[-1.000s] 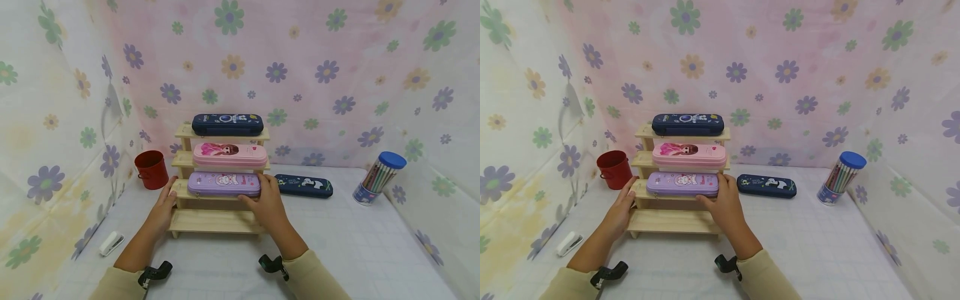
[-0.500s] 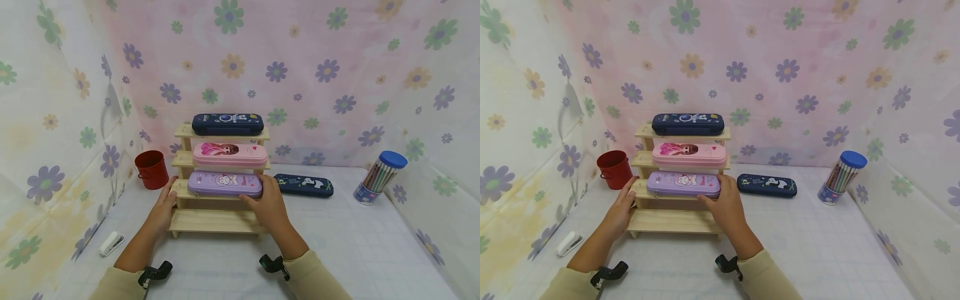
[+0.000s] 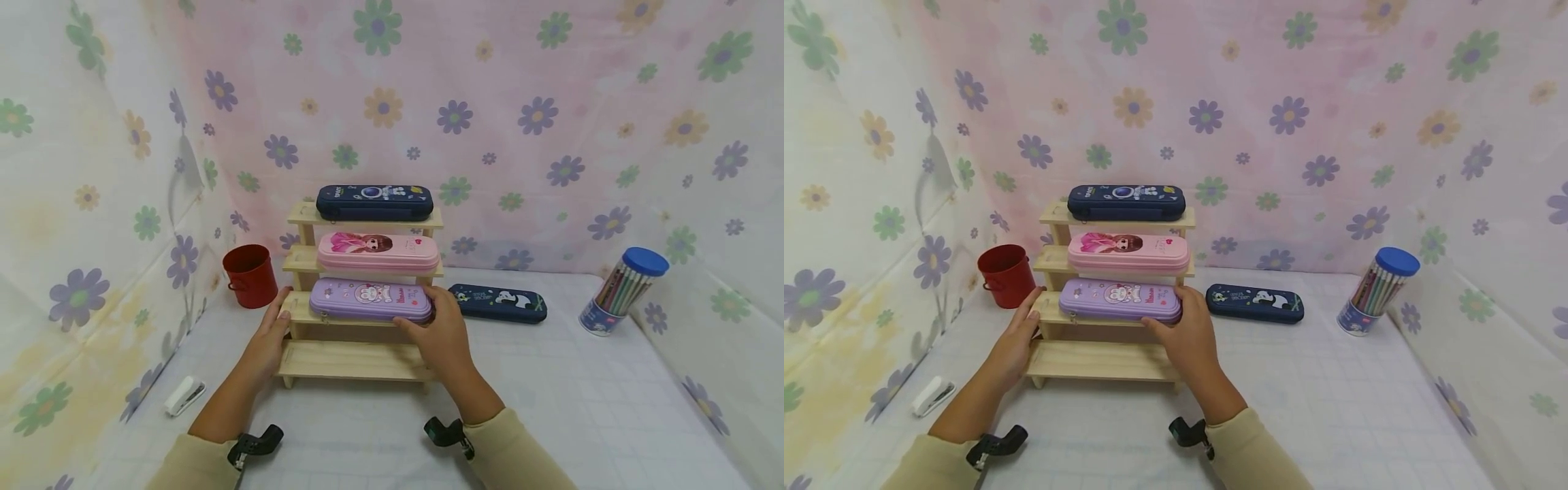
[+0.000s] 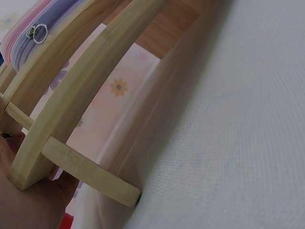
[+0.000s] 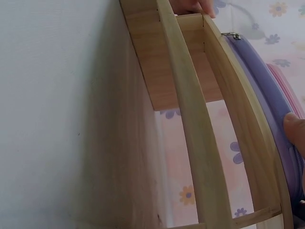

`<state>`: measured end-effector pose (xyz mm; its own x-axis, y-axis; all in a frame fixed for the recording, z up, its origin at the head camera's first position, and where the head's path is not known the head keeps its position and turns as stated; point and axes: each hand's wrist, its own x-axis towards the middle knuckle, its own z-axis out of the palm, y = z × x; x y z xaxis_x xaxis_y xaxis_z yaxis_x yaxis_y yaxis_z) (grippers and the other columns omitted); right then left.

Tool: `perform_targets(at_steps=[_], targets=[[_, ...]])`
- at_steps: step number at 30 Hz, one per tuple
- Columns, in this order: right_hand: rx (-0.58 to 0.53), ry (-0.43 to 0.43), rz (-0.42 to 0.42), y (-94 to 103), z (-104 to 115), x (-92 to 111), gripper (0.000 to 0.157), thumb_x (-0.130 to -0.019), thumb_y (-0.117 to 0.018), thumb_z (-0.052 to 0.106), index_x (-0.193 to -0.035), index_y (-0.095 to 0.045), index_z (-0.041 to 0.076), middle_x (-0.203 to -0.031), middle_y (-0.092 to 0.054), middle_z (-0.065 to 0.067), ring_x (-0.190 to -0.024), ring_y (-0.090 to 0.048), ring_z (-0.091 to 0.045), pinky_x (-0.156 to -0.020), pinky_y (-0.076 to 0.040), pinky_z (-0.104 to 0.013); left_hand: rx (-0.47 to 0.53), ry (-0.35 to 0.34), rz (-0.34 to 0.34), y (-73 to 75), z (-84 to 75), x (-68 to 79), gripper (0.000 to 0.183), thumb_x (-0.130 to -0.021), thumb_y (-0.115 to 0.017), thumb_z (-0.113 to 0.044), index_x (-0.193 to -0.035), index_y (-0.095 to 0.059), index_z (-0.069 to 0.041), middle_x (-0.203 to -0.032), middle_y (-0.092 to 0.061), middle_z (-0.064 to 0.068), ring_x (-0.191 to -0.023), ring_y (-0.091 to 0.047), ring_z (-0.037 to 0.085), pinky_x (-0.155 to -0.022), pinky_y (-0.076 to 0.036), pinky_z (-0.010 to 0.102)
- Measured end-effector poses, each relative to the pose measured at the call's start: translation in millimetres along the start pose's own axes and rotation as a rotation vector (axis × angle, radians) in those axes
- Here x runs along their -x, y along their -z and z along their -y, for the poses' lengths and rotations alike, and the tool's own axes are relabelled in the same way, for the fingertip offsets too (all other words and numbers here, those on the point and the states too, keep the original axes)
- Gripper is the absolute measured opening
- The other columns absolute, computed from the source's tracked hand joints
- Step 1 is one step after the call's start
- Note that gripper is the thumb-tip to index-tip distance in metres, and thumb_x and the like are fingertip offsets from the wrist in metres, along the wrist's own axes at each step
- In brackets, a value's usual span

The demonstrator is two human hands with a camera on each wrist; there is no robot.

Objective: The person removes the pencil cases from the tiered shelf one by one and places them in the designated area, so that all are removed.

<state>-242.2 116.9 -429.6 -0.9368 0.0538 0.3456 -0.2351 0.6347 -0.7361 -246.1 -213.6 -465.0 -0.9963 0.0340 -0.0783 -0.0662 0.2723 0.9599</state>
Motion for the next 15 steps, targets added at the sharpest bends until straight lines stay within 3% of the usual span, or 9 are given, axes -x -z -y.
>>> perform_targets(at_steps=[15], targets=[[-0.053,-0.02,0.012,7.9,-6.2,-0.6,0.086,-0.083,-0.088,0.047,-0.152,-0.05,0.012,-0.151,-0.051,-0.006,-0.14,-0.05,-0.027,-0.119,-0.043,-0.051,-0.002,0.006,-0.001,0.7,0.8,0.1,0.053,-0.111,-0.029,-0.056,-0.16,-0.01,-0.062,-0.176,-0.005,-0.014,-0.164,0.003,0.026,-0.126,0.0,0.07]])
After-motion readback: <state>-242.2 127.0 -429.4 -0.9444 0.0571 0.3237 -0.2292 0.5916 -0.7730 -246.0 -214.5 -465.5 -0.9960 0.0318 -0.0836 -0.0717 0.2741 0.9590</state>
